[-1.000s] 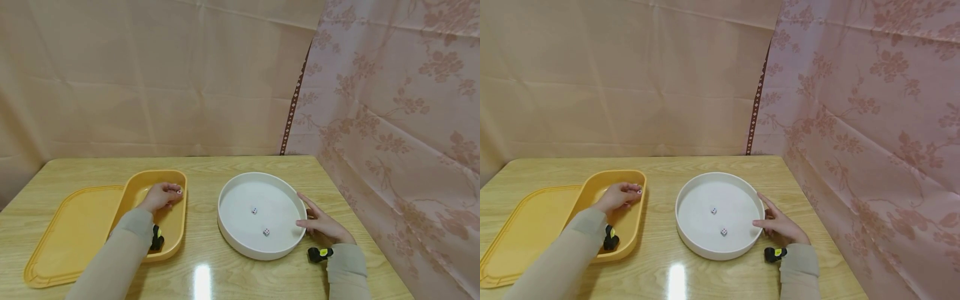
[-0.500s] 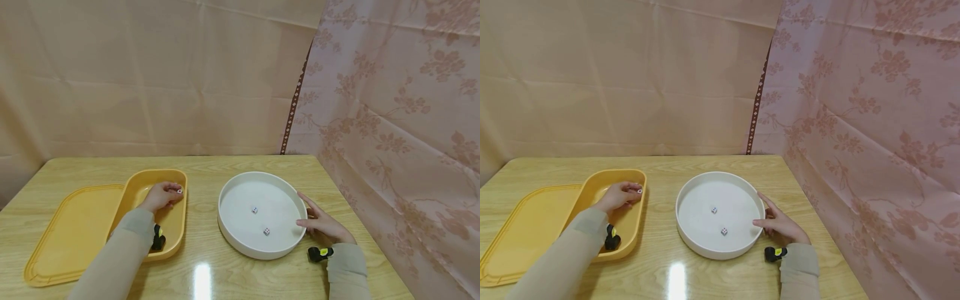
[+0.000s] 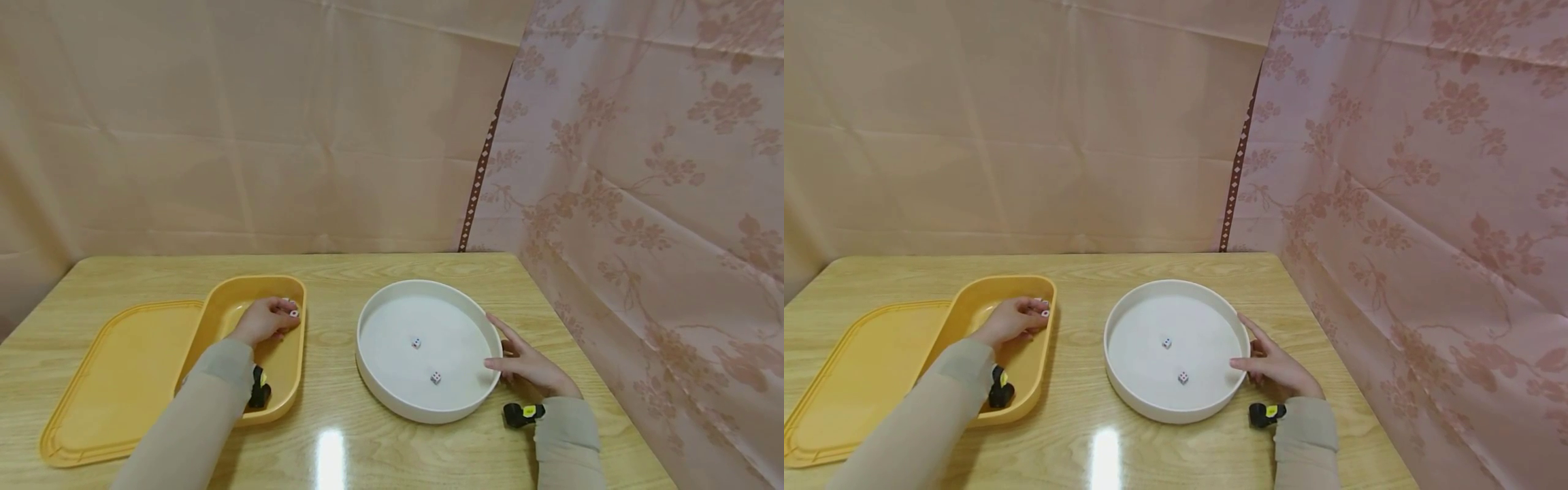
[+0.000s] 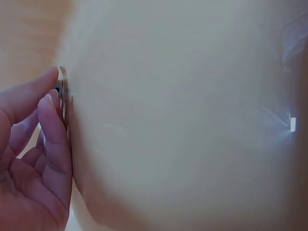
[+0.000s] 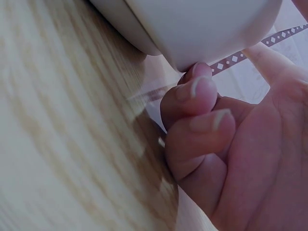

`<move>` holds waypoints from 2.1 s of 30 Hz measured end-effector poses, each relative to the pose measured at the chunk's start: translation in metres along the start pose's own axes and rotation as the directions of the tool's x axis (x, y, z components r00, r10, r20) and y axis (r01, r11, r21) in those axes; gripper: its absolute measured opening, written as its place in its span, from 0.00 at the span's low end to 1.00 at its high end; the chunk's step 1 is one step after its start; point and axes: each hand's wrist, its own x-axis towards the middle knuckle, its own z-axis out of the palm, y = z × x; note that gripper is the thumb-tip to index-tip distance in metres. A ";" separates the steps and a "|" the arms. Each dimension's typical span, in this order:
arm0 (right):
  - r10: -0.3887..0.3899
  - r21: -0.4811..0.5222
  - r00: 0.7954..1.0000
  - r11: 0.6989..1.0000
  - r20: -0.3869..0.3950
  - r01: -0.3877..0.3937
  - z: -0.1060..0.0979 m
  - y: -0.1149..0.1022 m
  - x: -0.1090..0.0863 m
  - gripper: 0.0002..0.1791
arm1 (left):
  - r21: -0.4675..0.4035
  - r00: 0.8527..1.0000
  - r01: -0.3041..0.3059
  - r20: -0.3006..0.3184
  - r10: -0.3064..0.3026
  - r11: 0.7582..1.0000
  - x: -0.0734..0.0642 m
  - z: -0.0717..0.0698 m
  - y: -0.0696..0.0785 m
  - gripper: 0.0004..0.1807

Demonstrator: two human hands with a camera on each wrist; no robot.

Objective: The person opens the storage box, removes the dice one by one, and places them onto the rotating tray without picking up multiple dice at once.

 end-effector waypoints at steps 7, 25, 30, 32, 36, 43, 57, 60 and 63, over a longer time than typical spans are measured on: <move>-0.010 -0.015 1.000 1.000 0.000 0.010 0.000 0.001 0.000 0.52 | 0.064 1.000 -0.015 0.005 0.015 0.998 -0.003 -0.001 0.002 0.19; -0.003 -0.012 1.000 1.000 -0.010 0.003 -0.001 0.000 -0.001 0.53 | -0.070 0.999 0.023 -0.035 -0.026 0.997 -0.003 0.001 0.006 0.11; 0.004 -0.008 1.000 1.000 -0.010 -0.004 0.000 0.000 -0.001 0.52 | -0.074 0.998 0.047 -0.037 -0.050 0.996 -0.003 0.000 0.011 0.13; 0.006 -0.005 1.000 1.000 -0.011 -0.006 0.000 0.000 -0.001 0.52 | -0.063 0.998 0.045 -0.040 -0.047 0.997 -0.003 -0.001 0.013 0.15; 0.005 -0.006 1.000 1.000 -0.019 -0.005 0.001 -0.001 -0.001 0.53 | -0.030 0.999 0.032 -0.043 -0.034 0.999 -0.003 -0.006 0.016 0.17; 0.010 0.008 1.000 1.000 -0.011 -0.010 0.002 -0.001 -0.001 0.52 | -0.119 0.994 0.068 -0.076 -0.078 0.991 -0.002 -0.018 0.025 0.17; 0.016 -0.003 1.000 1.000 -0.017 -0.016 0.001 -0.001 -0.001 0.52 | -0.093 0.989 0.029 -0.142 -0.042 0.995 -0.011 -0.027 0.065 0.24; 0.009 -0.010 1.000 1.000 -0.017 -0.009 0.000 -0.001 -0.002 0.52 | -0.085 0.990 0.007 -0.140 -0.019 0.996 -0.013 -0.024 0.072 0.25; 0.008 -0.001 1.000 1.000 -0.016 -0.008 0.000 -0.001 -0.002 0.52 | -0.097 0.991 -0.003 -0.135 -0.010 0.995 -0.015 -0.021 0.079 0.26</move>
